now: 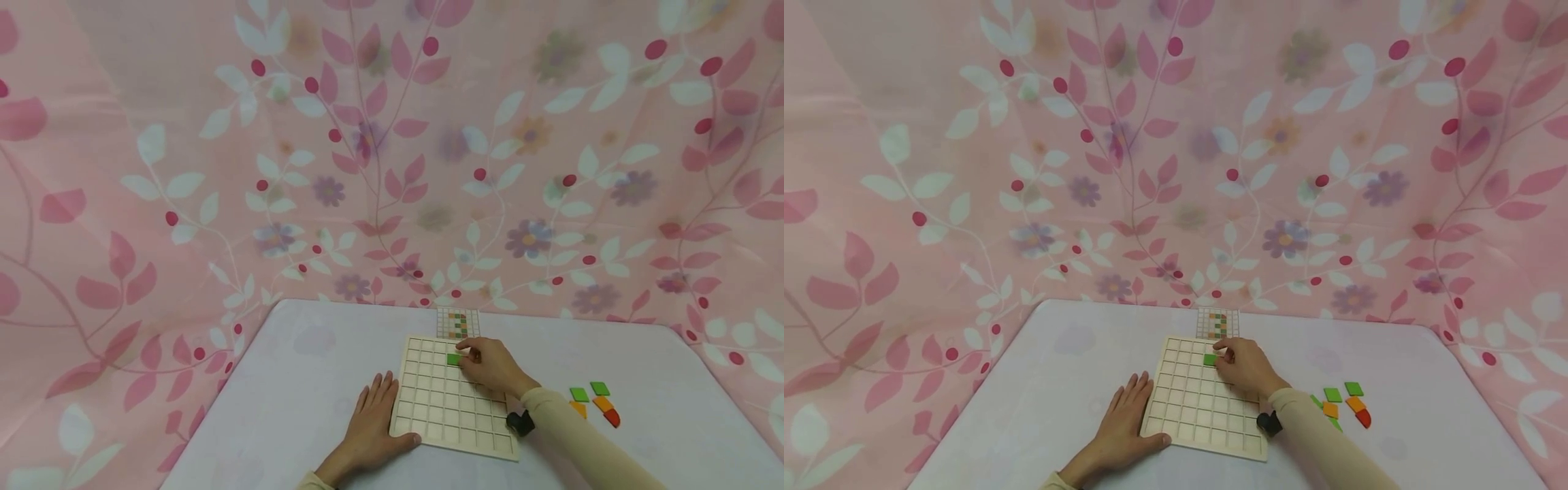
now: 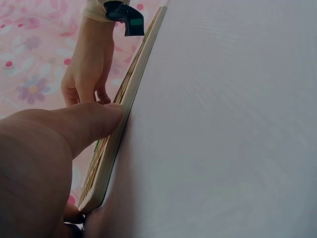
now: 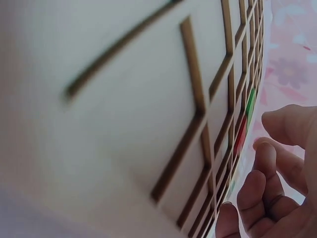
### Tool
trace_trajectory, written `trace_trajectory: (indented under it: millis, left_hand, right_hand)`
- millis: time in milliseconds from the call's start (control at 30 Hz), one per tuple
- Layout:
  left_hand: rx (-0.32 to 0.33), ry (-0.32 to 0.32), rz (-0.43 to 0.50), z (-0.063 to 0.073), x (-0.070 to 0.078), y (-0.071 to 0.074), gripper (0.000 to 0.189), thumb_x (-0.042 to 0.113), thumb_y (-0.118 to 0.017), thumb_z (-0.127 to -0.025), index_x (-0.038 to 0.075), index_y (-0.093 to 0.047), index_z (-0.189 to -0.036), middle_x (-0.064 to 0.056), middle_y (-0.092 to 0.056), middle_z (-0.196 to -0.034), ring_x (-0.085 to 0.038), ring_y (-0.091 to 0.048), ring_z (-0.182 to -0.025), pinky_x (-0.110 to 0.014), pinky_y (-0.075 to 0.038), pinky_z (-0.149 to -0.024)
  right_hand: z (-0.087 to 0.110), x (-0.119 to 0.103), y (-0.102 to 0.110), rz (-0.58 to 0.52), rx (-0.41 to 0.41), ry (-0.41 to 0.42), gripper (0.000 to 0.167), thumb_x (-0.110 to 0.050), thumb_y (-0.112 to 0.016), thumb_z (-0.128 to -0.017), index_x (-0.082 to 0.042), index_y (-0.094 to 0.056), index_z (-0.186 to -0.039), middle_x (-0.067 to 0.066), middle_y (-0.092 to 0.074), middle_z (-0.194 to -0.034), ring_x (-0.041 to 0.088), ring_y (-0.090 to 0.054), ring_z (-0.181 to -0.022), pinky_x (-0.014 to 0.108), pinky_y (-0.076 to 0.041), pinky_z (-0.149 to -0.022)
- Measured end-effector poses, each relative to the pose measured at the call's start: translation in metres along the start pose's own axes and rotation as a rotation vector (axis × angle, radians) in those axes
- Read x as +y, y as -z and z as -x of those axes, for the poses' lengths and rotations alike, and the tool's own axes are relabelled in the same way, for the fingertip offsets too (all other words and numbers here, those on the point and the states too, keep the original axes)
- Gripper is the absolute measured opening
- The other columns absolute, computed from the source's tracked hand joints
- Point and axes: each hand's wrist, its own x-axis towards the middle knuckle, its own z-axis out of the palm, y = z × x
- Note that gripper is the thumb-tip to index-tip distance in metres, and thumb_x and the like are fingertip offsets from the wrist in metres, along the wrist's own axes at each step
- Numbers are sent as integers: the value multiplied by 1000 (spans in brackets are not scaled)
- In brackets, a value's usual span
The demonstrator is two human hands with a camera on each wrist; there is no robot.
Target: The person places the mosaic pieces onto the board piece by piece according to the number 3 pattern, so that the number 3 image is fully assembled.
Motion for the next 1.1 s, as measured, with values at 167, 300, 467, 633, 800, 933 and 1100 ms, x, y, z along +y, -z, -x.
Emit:
trace_trajectory:
  millis: [167,300,467,633,800,933,1100]
  left_hand:
    - [-26,35,-14,-2,2,2,113,66,-75,-85,-3,-32,-164,-22,-23,-175,-43,-13,-165,-60,-5,-131]
    - [-17,18,-22,-2,2,2,113,68,-74,-86,-4,-32,-163,-24,-24,-174,-46,-15,-164,-68,-11,-128]
    - [-10,6,-25,-1,0,1,113,70,-72,-87,-4,-32,-163,-24,-25,-174,-46,-16,-163,-70,-12,-127]
    - [-42,28,-36,0,5,4,113,66,-75,-85,-5,-33,-163,-24,-24,-174,-45,-15,-164,-70,-11,-128]
    - [-39,21,-16,2,4,4,112,65,-76,-86,-6,-33,-162,-26,-24,-174,-48,-15,-163,-72,-12,-127]
    - [-10,0,4,2,1,3,112,66,-75,-86,-7,-34,-161,-28,-25,-173,-50,-16,-162,-71,-11,-127]
    - [1,-4,-3,1,0,0,111,68,-72,-87,-5,-33,-162,-25,-25,-174,-48,-16,-163,-68,-10,-128]
  right_hand:
    - [4,2,10,35,4,-42,24,-15,-72,-100,-4,-76,-121,-6,-61,-79,9,-50,-66,23,-43,-60]
    - [7,5,19,51,-2,-83,24,-15,-71,-100,-3,-76,-121,-3,-59,-78,11,-49,-66,24,-40,-57]
    - [14,10,28,88,0,-117,22,-15,-72,-99,-4,-78,-117,-2,-60,-80,11,-50,-68,24,-41,-58]
    - [24,14,38,127,9,-139,21,-14,-73,-97,-3,-79,-114,-1,-62,-81,13,-51,-70,25,-42,-59]
    - [34,22,50,156,11,-145,22,-13,-74,-95,-4,-79,-114,0,-62,-83,14,-51,-70,26,-42,-60]
    - [42,33,61,180,-2,-149,25,-13,-75,-93,-4,-78,-116,1,-63,-86,14,-52,-71,27,-43,-60]
    - [57,45,75,226,-17,-157,26,-16,-78,-91,-4,-78,-115,3,-66,-92,15,-56,-76,30,-48,-64]
